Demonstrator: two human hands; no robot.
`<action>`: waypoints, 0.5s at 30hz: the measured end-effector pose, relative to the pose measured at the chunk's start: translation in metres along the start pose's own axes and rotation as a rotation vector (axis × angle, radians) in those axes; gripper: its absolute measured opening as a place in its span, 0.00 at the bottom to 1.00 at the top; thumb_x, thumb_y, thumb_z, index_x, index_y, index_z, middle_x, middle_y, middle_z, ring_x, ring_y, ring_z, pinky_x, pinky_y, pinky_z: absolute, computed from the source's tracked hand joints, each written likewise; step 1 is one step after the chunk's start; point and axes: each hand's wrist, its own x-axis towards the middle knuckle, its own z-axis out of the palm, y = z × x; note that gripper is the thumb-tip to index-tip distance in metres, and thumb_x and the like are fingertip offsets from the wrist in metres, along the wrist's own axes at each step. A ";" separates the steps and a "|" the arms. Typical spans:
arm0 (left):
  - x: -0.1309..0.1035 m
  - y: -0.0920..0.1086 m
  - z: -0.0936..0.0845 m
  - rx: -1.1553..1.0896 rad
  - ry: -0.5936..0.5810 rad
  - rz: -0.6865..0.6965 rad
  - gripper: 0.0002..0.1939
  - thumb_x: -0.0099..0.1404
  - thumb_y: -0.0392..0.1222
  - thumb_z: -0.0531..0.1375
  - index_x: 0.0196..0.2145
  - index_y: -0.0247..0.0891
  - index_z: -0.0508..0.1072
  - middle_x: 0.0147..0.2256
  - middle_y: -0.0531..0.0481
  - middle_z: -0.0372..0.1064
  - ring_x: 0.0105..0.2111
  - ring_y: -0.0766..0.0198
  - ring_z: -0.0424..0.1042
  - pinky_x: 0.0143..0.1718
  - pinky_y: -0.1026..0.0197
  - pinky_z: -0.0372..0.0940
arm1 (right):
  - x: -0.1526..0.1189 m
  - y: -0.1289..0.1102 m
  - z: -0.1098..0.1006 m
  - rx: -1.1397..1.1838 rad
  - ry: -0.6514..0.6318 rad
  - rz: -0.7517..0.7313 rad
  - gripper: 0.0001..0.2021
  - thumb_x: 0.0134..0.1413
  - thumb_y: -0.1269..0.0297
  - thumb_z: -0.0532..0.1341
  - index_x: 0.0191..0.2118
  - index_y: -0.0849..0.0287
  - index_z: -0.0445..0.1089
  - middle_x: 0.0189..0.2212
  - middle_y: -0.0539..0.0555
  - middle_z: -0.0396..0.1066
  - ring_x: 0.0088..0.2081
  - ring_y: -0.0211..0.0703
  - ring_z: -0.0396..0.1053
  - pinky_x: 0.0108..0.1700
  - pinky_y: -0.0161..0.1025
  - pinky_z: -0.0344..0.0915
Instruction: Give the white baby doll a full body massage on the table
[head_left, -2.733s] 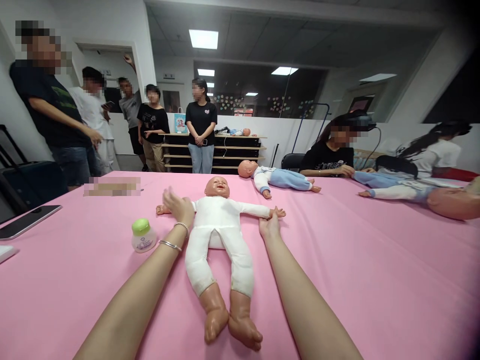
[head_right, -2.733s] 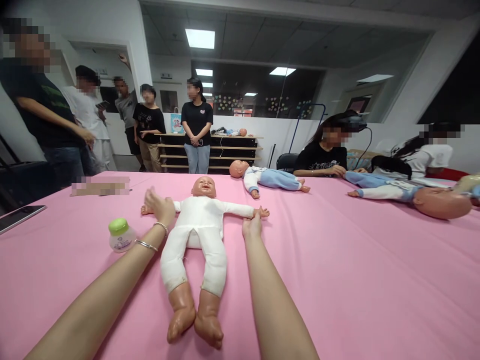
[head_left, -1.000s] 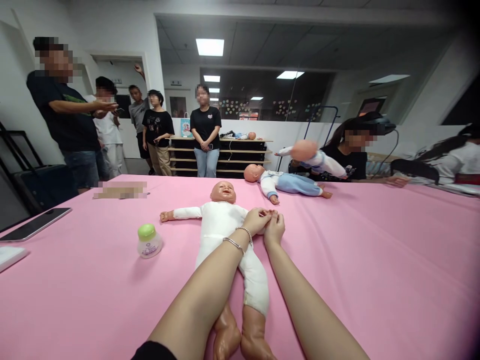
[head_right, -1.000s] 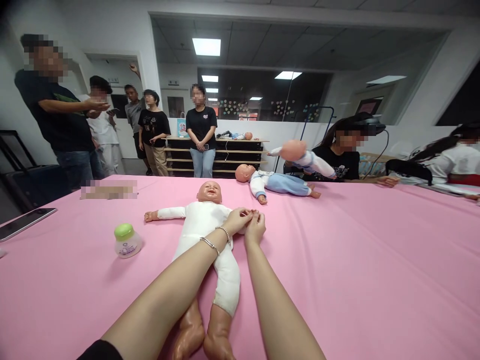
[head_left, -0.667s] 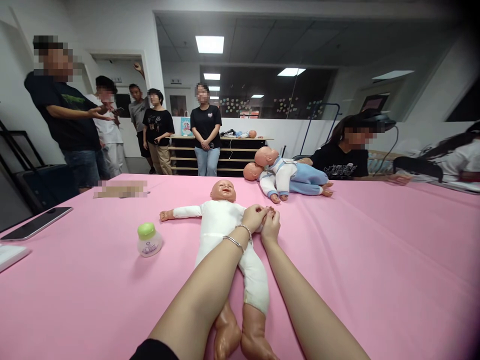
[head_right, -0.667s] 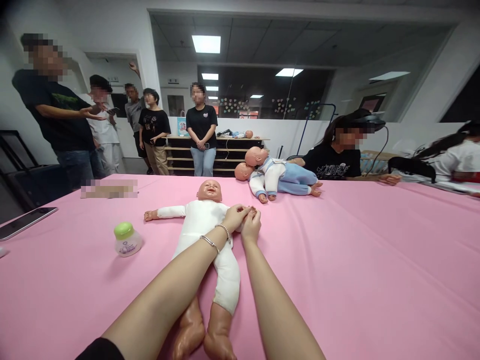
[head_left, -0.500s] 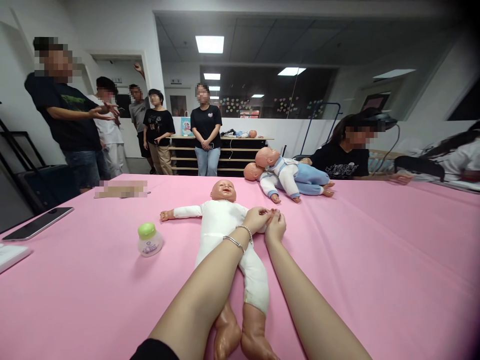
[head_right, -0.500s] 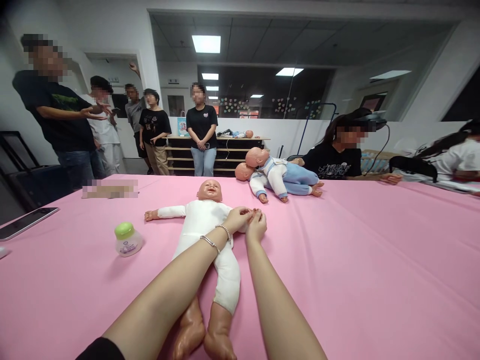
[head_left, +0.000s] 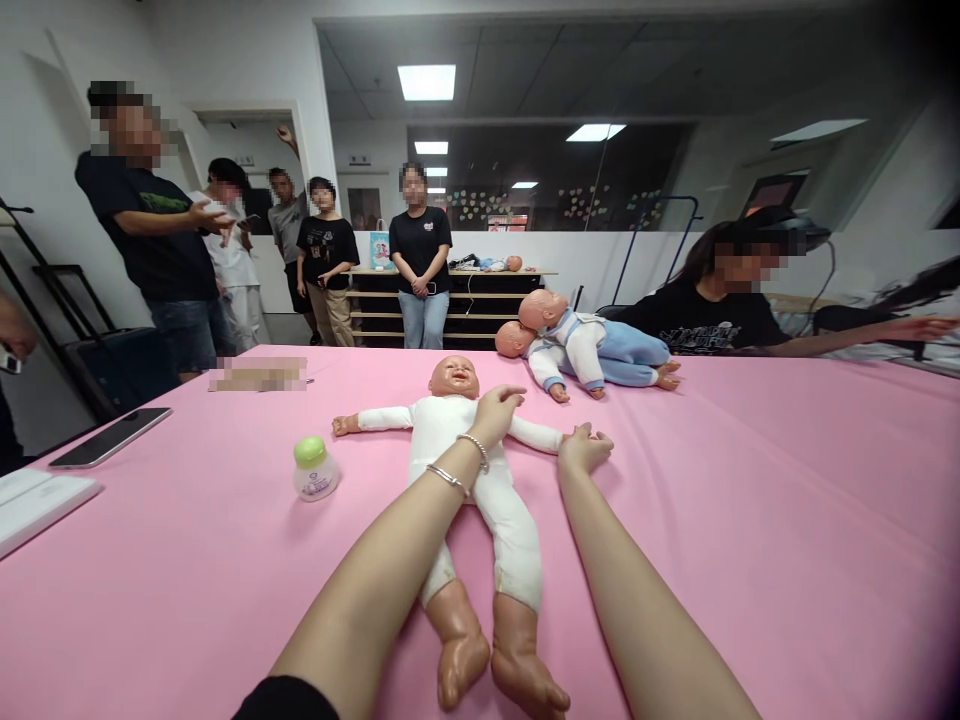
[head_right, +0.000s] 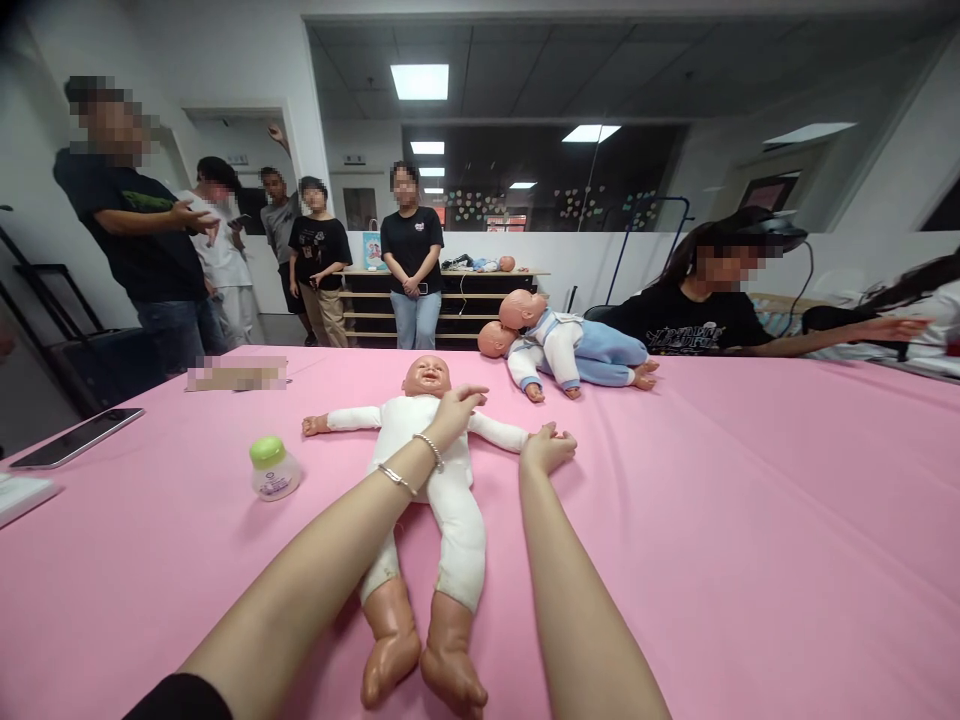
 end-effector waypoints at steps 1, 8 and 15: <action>-0.004 0.004 -0.014 -0.004 0.018 0.001 0.13 0.58 0.31 0.53 0.38 0.33 0.74 0.37 0.44 0.73 0.40 0.63 0.71 0.44 0.60 0.64 | 0.000 0.000 0.000 -0.017 -0.009 -0.024 0.16 0.46 0.65 0.55 0.43 0.62 0.59 0.43 0.66 0.64 0.49 0.55 0.62 0.52 0.52 0.60; -0.050 -0.004 -0.145 0.383 0.484 -0.018 0.15 0.56 0.28 0.50 0.38 0.34 0.72 0.41 0.44 0.70 0.43 0.60 0.68 0.48 0.57 0.61 | -0.010 -0.007 -0.007 -0.107 -0.120 -0.105 0.22 0.41 0.75 0.57 0.47 0.69 0.59 0.53 0.74 0.54 0.55 0.59 0.55 0.58 0.51 0.50; -0.068 -0.031 -0.212 0.951 0.977 -0.248 0.29 0.59 0.38 0.54 0.55 0.19 0.56 0.52 0.29 0.57 0.55 0.47 0.54 0.56 0.49 0.50 | -0.036 -0.041 -0.006 -0.147 -0.185 -0.370 0.19 0.47 0.71 0.53 0.48 0.68 0.60 0.57 0.73 0.47 0.61 0.61 0.40 0.60 0.60 0.34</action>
